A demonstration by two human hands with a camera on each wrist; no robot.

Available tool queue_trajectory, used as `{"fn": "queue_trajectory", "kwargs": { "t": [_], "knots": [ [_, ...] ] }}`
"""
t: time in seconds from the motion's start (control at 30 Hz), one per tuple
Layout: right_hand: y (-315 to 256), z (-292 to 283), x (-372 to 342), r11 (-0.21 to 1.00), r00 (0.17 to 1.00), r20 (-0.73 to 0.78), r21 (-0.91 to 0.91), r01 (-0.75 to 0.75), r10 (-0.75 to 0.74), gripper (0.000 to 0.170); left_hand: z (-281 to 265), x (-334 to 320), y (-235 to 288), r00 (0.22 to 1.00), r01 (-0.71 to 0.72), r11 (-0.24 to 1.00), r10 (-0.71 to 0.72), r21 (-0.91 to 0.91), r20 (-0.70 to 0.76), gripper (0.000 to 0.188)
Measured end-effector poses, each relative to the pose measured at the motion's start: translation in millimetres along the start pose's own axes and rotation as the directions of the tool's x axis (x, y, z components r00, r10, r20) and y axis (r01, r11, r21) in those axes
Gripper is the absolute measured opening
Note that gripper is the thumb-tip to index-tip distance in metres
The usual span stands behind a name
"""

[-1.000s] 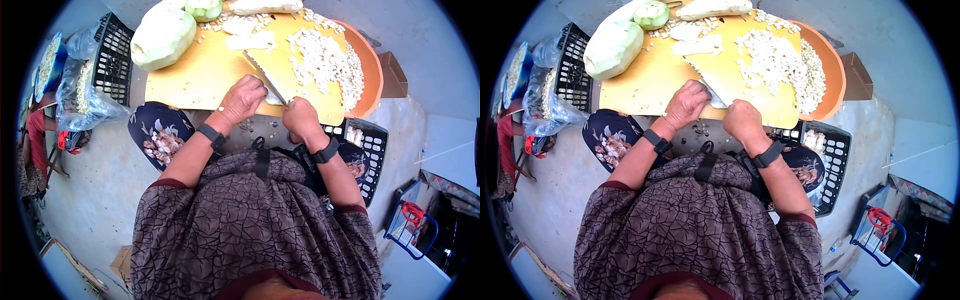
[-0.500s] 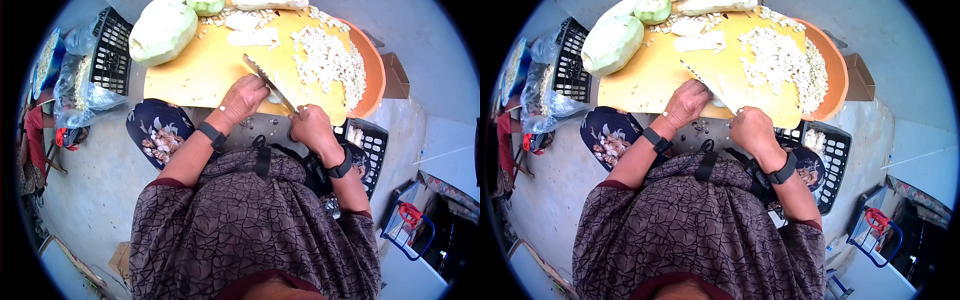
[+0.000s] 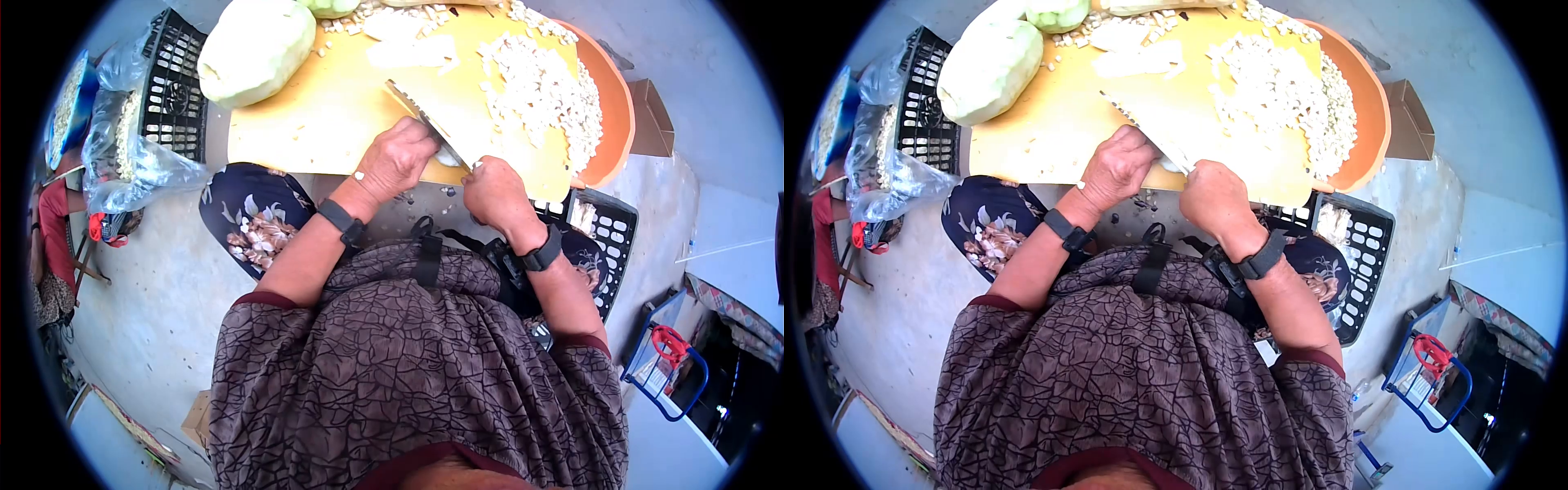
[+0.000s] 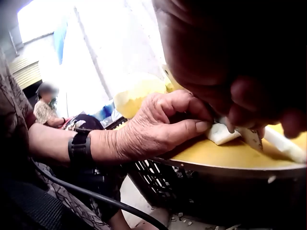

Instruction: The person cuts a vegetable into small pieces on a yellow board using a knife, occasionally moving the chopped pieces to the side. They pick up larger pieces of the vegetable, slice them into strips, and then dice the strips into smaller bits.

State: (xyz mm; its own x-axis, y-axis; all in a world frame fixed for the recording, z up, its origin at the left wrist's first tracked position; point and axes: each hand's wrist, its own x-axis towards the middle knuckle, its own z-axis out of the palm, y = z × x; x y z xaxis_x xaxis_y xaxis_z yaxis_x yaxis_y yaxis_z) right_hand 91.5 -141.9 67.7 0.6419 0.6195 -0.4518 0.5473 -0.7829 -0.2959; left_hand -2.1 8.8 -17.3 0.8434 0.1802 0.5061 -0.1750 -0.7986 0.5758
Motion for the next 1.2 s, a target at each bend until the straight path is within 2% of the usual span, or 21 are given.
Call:
{"fn": "queue_trajectory", "kwargs": {
  "t": [0.07, 0.17, 0.27, 0.3, 0.37, 0.47, 0.57, 0.67, 0.77, 0.87, 0.97, 1.07, 1.17, 1.2],
  "knots": [
    [7.7, 6.0, 0.0, 0.999, 0.999, -0.024, 0.036, -0.036, 0.037, 0.022, 0.9, -1.3, -2.5, 1.0, -0.017, 1.0, 0.017, -0.001, 0.0, 0.014],
    [8.6, 9.8, -1.8, 1.0, 0.998, -0.063, -0.018, 0.005, -0.006, 0.02, 1.2, -1.3, -2.3, 0.999, -0.038, 0.999, 0.038, 0.013, -0.015, 0.013],
    [8.6, 0.7, -9.7, 0.991, 0.981, -0.151, -0.074, 0.111, -0.121, 0.021, 0.7, -2.0, -4.1, 0.998, -0.054, 0.998, 0.055, 0.042, -0.01, 0.01],
    [6.5, -3.5, -12.8, 0.994, 0.984, -0.146, -0.044, 0.095, -0.101, 0.021, -0.2, -1.9, -3.3, 0.998, -0.056, 0.997, 0.056, 0.048, -0.001, 0.009],
    [2.4, -12.4, -21.7, 0.998, 0.99, -0.129, 0.02, 0.052, -0.049, 0.021, -2.0, -2.3, -3.7, 0.997, -0.081, 0.993, 0.082, 0.088, -0.005, 0.007],
    [1.3, -19.3, -27.7, 0.996, 0.991, -0.097, -0.012, 0.093, -0.093, 0.02, -3.9, -1.6, -2.0, 0.994, -0.104, 0.986, 0.109, 0.133, -0.03, 0.006],
    [3.6, -15.1, -27.8, 0.996, 0.992, -0.093, -0.02, 0.083, -0.085, 0.022, -2.8, -4.4, -3.3, 0.994, -0.1, 0.981, 0.105, 0.163, -0.021, 0.008],
    [8.2, -13.4, -21.4, 0.997, 0.997, -0.026, 0.018, 0.075, -0.075, 0.022, -2.9, -6.7, -3.3, 0.996, -0.089, 0.983, 0.091, 0.161, -0.01, 0.008],
    [2.5, -18.8, -17.5, 0.992, 0.993, 0.009, -0.042, 0.12, -0.12, 0.017, -3.5, -6.7, -3.2, 0.996, -0.084, 0.985, 0.09, 0.153, -0.027, 0.009],
    [-4.4, -19.6, -9.6, 0.998, 0.994, 0.095, -0.016, 0.059, -0.057, 0.017, -2.8, -6.9, -3.3, 0.993, -0.094, 0.987, 0.102, 0.131, -0.052, 0.011],
    [-12.3, -10.9, 4.5, 0.999, 0.993, 0.12, 0.04, -0.006, 0.001, 0.018, -2.2, -6.4, -3.2, 0.994, -0.092, 0.99, 0.097, 0.109, -0.039, 0.012],
    [-19.3, -4.1, 10.9, 0.99, 0.995, 0.091, 0.133, -0.054, 0.042, 0.019, -3.5, -6.5, -3.4, 0.997, -0.073, 0.991, 0.075, 0.108, -0.013, 0.011],
    [-19.8, 3.9, 9.4, 0.998, 0.999, -0.013, 0.042, 0.042, -0.041, 0.018, 2.0, -7.5, -7.0, 0.997, -0.077, 0.992, 0.079, 0.095, -0.025, 0.009],
    [-16.6, 5.7, 9.1, 0.994, 0.996, -0.057, 0.08, 0.07, -0.065, 0.019, 0.9, -6.3, -6.7, 0.996, -0.079, 0.993, 0.082, 0.09, -0.035, 0.008]
  ]
}}
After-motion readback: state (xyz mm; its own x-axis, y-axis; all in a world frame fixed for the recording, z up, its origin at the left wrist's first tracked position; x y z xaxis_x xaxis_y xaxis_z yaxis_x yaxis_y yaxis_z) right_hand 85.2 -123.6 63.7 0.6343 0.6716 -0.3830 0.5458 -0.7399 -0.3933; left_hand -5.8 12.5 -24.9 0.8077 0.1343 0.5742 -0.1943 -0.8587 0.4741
